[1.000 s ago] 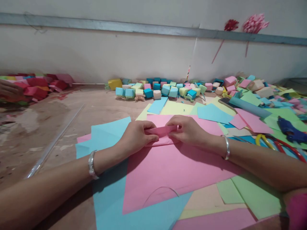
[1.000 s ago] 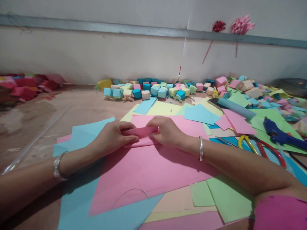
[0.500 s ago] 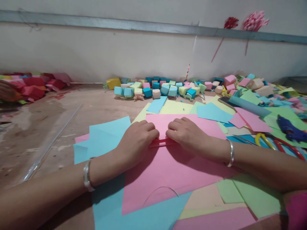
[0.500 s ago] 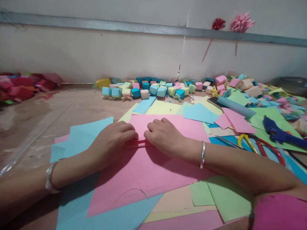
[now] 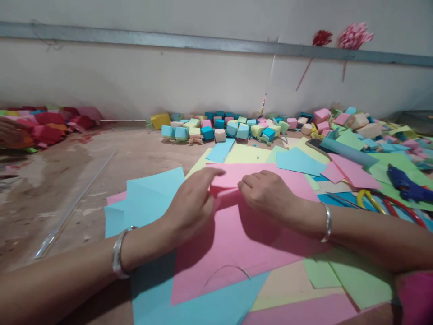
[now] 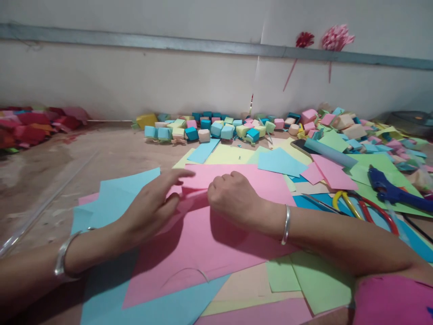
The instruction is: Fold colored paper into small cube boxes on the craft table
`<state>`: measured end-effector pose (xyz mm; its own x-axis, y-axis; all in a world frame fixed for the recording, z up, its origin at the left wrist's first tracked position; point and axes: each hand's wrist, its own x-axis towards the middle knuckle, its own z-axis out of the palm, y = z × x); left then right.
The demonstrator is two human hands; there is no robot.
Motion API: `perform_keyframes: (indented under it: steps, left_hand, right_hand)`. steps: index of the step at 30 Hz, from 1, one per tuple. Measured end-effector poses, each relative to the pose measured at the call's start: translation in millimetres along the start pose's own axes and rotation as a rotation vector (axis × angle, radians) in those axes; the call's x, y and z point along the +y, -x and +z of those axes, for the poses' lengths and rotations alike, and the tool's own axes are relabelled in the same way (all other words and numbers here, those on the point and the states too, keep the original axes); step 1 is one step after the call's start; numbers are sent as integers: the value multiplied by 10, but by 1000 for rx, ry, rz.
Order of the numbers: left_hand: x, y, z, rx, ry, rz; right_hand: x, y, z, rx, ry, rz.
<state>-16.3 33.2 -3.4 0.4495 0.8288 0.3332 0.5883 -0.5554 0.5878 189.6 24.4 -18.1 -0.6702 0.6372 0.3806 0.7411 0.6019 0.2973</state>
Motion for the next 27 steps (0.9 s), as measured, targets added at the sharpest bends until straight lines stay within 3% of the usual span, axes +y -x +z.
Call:
perform_keyframes:
  steps: [4, 6, 8, 11, 13, 17, 22, 27]
  left_hand:
    - [7, -96, -14, 236, 731, -323]
    - [35, -98, 1, 239, 1016, -422]
    - [85, -59, 39, 137, 1166, -455]
    - [166, 29, 117, -163, 1281, -392]
    - [193, 72, 157, -247, 1338, -391]
    - [162, 106, 184, -123, 1379, -509]
    - [79, 111, 188, -174, 1371, -574]
    - [1, 58, 191, -163, 1247, -425]
  right_hand:
    - [147, -83, -46, 174, 3, 179]
    - [177, -94, -66, 249, -14, 203]
    - [153, -86, -70, 305, -19, 192]
    - [27, -55, -46, 381, 7, 92]
    - [-81, -34, -23, 429, 36, -27]
    - [-240, -19, 7, 430, -40, -171]
    - [-280, -20, 30, 399, -394, -217]
    - [-168, -1, 0, 546, -607, -156]
